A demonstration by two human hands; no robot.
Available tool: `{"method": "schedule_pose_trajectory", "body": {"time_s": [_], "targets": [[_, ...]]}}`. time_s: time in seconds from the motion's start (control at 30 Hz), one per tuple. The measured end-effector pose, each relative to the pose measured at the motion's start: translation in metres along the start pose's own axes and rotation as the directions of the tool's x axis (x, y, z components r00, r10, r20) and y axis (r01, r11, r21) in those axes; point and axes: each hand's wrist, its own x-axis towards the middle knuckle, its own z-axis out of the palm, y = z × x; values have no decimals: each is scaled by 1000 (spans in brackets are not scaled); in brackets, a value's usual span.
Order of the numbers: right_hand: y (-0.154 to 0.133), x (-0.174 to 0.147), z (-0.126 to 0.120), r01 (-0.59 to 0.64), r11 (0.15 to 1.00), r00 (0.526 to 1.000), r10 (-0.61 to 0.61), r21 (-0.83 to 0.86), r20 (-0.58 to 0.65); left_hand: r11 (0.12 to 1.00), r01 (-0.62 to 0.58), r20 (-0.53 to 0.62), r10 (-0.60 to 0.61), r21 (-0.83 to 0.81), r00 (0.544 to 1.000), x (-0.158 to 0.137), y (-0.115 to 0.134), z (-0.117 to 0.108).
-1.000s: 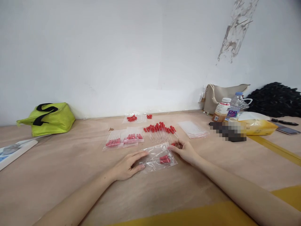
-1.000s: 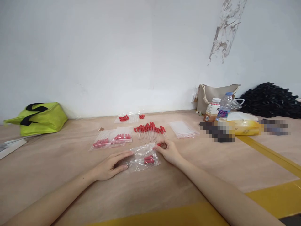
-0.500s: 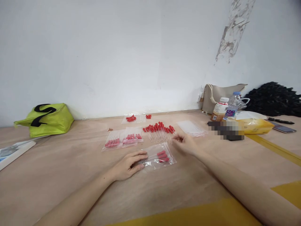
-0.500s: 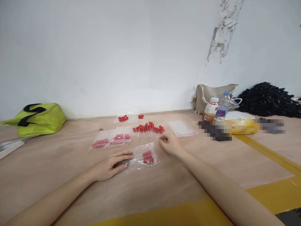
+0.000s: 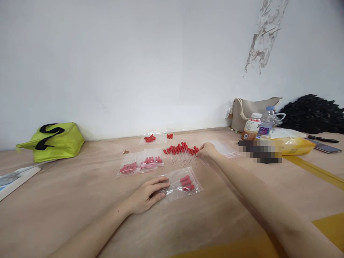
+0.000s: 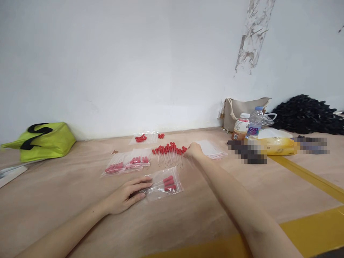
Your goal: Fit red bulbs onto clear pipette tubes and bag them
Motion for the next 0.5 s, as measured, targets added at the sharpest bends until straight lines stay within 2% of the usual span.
{"method": "schedule_pose_trajectory", "body": {"time_s": [0.17, 0.33, 0.43, 0.5], "targets": [[-6, 1, -2, -44, 999, 999, 43, 11, 20, 1000, -6, -2, 6, 0, 1000, 2, 1, 0], [-7, -13, -15, -1, 991, 999, -5, 133, 46, 1000, 0, -6, 0, -11, 1000, 1, 1, -1], [-1, -39, -14, 56, 951, 995, -80, 306, 68, 1000, 2, -5, -2, -21, 1000, 1, 1, -1], [6, -56, -7, 90, 839, 990, -134, 536, 43, 1000, 1, -6, -1, -20, 1000, 1, 1, -1]]}}
